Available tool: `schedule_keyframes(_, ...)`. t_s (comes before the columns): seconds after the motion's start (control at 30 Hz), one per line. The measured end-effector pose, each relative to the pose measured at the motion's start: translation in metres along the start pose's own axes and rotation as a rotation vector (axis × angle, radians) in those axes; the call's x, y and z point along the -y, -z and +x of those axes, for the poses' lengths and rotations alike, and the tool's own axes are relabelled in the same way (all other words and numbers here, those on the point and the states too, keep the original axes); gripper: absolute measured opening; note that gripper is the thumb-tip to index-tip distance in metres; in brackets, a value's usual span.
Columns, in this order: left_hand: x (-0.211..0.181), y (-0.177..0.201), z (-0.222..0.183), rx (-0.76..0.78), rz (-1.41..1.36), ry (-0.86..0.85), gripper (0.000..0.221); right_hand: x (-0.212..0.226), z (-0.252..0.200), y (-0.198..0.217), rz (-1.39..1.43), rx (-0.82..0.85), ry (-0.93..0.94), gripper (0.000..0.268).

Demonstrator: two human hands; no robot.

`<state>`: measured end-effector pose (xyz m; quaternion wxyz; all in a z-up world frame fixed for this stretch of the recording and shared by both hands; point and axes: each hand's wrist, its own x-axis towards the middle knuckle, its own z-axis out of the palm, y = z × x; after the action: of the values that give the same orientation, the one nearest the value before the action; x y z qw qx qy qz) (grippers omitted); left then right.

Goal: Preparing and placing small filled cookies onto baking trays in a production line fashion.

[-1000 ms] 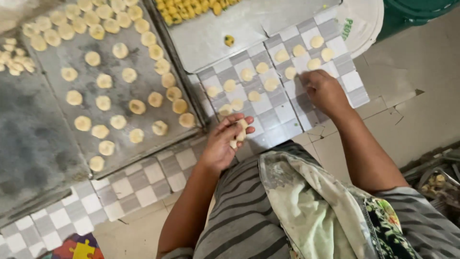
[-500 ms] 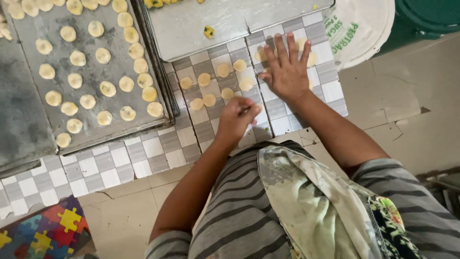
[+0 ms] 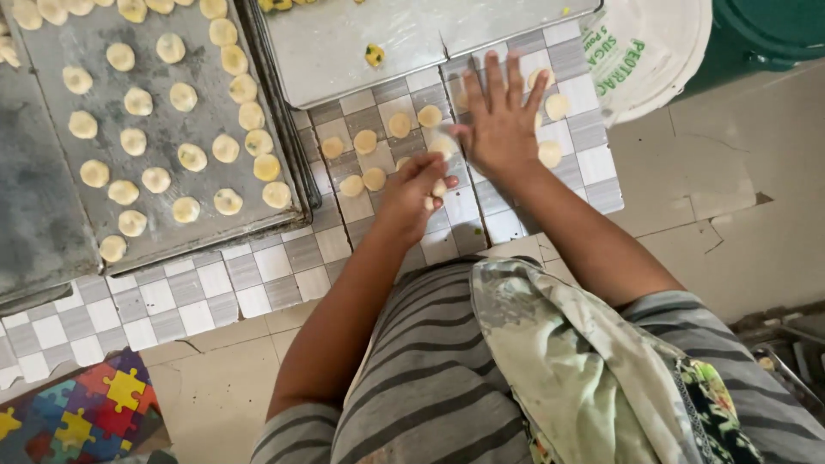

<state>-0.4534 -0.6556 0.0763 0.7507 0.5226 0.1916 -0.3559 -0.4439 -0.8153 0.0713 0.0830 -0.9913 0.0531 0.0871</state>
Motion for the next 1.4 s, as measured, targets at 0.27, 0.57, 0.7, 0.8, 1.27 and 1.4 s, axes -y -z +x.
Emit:
schedule_keyframes(0.27, 0.018, 0.033, 0.011, 0.063, -0.38, 0.015, 0.039, 0.003, -0.006, -0.008, 0.139, -0.099, 0.167, 0.063)
schedule_keyframes(0.57, 0.043, 0.039, 0.015, 0.027, -0.326, -0.046, 0.045, 0.003, -0.036, -0.026, 0.643, -0.237, 0.6, 0.026)
schedule_keyframes(0.7, 0.056, 0.047, 0.018, -0.007, -0.284, -0.1, 0.029, -0.001, -0.038, 0.007, 0.92, -0.134, 0.492, 0.014)
schedule_keyframes(0.8, 0.041, 0.052, 0.004, -0.091, -0.258, -0.155, 0.027, -0.009, -0.031, -0.014, 0.63, -0.21, 0.458, 0.033)
schedule_keyframes(1.27, 0.037, 0.059, -0.011, -0.036, 0.142, -0.386, 0.023, 0.008, 0.019, -0.043, 0.158, -0.51, 0.524, 0.032)
schedule_keyframes(1.4, 0.012, 0.048, -0.03, -0.145, 0.359, -0.337, 0.011, 0.021, 0.024, -0.006, 0.17, -0.382, 0.64, 0.02)
